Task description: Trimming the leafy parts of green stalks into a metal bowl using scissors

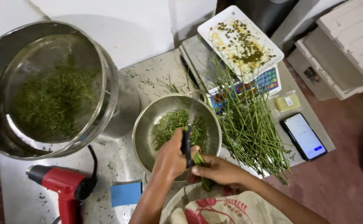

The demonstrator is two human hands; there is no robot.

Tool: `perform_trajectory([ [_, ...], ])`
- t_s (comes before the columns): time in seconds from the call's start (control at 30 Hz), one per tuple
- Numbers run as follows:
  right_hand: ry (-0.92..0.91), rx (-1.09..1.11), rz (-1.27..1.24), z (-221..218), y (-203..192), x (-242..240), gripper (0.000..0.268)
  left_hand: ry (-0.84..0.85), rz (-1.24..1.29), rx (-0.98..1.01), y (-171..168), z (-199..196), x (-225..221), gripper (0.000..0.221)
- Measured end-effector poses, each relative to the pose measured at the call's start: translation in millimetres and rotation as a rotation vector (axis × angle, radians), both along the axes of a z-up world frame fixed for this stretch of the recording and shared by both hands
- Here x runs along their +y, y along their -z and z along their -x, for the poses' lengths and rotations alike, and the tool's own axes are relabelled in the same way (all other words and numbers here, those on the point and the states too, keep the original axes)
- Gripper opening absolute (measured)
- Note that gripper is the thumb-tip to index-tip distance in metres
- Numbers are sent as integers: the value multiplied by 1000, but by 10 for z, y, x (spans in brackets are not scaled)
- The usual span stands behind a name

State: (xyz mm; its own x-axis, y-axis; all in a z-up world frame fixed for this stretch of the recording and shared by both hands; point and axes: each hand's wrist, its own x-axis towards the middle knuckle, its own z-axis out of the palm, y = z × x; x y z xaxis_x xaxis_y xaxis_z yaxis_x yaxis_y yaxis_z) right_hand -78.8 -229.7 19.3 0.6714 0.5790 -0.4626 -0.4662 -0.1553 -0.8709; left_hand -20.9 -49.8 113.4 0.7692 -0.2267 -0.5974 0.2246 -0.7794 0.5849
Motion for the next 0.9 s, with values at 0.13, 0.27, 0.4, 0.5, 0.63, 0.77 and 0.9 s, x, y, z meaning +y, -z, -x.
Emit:
perform_trajectory([
  [0.13, 150, 139, -180, 49, 0, 115, 18, -164, 138, -32, 73, -10, 94, 47],
  [0.27, 263, 262, -118, -74, 14, 107, 19, -233, 156, -7, -35, -61, 253, 68],
  [0.4, 342, 341, -96, -217, 138, -65, 23, -276, 177, 240, -446, 17, 449, 78],
  [0.5, 360, 350, -12, -327, 101, -182, 22, -138, 223, 383, -373, 154, 667, 102],
  [0.63, 327, 292, -24, -467, -98, -191, 20, 87, 304, 206, -17, 316, 987, 132],
  [0.77, 276, 299, 24, -568, -341, -62, 25, 216, 4, 326, -5, 212, 1030, 105],
  [0.9, 91, 363, 72, -618, -432, -45, 47, 290, -41, 442, -179, -15, 877, 82],
])
